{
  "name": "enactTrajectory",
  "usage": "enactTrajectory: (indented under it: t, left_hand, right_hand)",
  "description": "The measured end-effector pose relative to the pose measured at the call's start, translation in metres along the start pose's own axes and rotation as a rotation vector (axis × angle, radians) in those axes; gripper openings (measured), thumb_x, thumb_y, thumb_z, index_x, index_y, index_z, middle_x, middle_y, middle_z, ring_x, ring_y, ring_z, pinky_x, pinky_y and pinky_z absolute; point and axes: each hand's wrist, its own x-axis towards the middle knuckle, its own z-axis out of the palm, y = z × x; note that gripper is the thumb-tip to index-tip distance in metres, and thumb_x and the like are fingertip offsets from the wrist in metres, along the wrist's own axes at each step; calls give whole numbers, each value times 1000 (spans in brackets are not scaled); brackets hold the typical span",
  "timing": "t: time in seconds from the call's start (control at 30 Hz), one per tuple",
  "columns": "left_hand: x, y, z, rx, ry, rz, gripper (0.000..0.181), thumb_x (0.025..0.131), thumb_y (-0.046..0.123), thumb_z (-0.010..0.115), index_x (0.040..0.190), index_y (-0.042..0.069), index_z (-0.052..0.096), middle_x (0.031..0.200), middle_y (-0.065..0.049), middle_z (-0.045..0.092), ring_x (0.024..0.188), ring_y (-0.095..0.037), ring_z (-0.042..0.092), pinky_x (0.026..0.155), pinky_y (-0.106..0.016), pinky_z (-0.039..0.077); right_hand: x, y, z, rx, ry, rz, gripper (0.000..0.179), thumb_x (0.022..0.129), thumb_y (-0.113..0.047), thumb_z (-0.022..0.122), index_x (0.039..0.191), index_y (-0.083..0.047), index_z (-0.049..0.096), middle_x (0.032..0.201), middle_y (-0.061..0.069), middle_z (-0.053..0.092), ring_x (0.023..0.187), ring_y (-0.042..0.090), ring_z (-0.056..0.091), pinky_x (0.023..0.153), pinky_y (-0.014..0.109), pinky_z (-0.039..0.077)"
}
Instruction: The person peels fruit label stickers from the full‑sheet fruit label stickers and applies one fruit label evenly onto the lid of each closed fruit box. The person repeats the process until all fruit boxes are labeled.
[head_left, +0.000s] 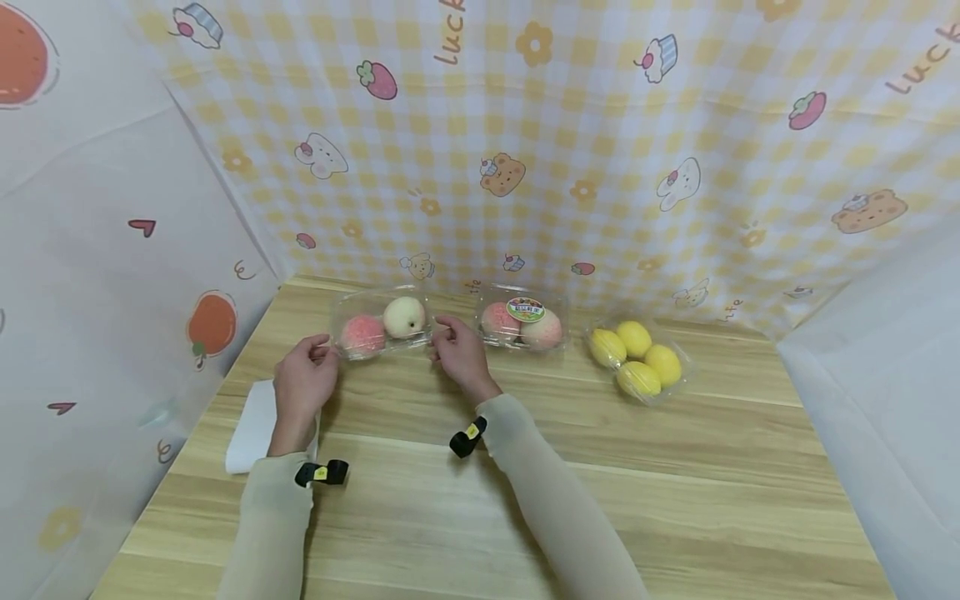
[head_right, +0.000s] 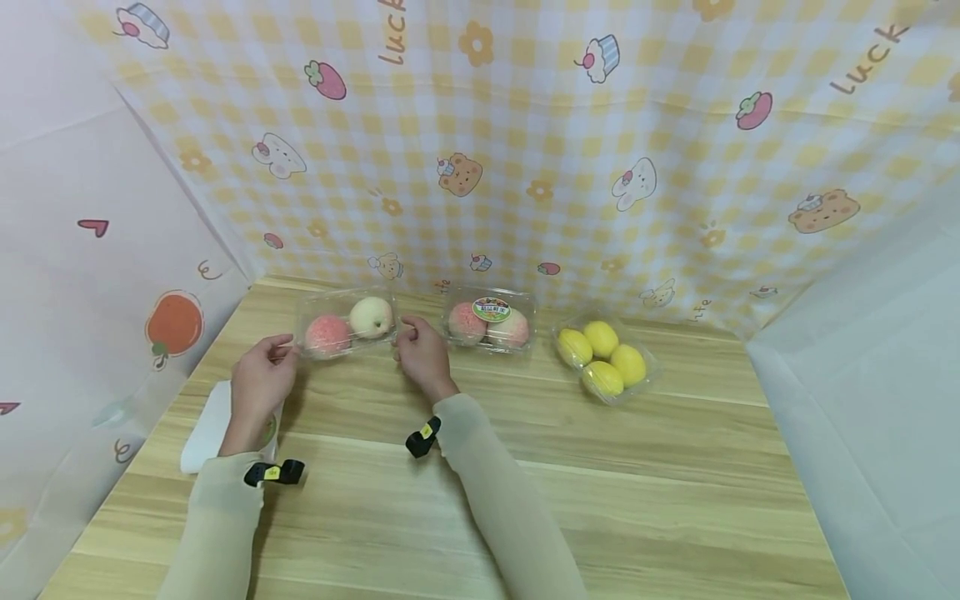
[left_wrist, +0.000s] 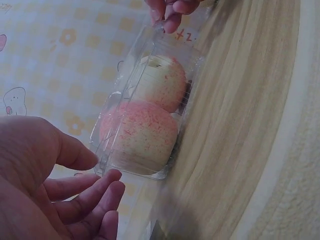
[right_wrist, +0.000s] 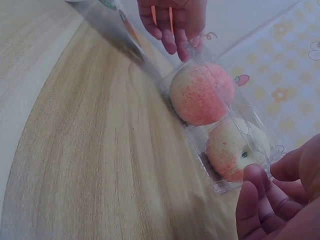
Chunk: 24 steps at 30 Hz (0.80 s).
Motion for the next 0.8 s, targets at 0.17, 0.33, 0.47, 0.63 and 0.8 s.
enactTrajectory:
  t: [0.17,0.33,0.47,0.63,0.8]
  left_hand:
    - [0,0,-4,23,-46,-1,46,110,25,60,147,-2,66,124,-23,75,105,-35,71,75,-34,51]
    - [1,0,-13,54,-135,7,51,109,28,61,150,-3,62,126,-24,74,104,-35,72,74,-34,52]
    - [1,-1,-19,74,-218,24,55,110,31,60,152,-5,60,128,-25,72,103,-34,72,74,-34,53]
    - [1,-1,-23,84,-270,44,57,110,33,60,151,-6,60,129,-26,72,104,-34,72,75,-35,53]
    - [0,-1,-23,91,-273,52,52,110,30,61,148,-5,63,127,-25,73,103,-34,71,76,-36,52]
  right_hand:
    - [0,0,-2,-20,-7,-3,42,107,-3,63,149,-3,65,99,12,78,84,37,77,57,19,48]
    - [-2,1,-5,7,-26,-10,46,104,1,62,149,-1,65,97,16,76,80,37,73,55,20,44]
    - [-3,2,-8,15,-54,0,51,101,2,61,152,-2,63,93,14,74,74,30,68,55,20,43]
    - [-6,2,-12,19,-93,9,59,98,3,61,157,-4,59,88,10,73,70,22,62,57,21,43]
    - [-11,4,-18,16,-127,0,67,94,4,61,160,-5,55,86,15,73,59,10,51,54,21,39]
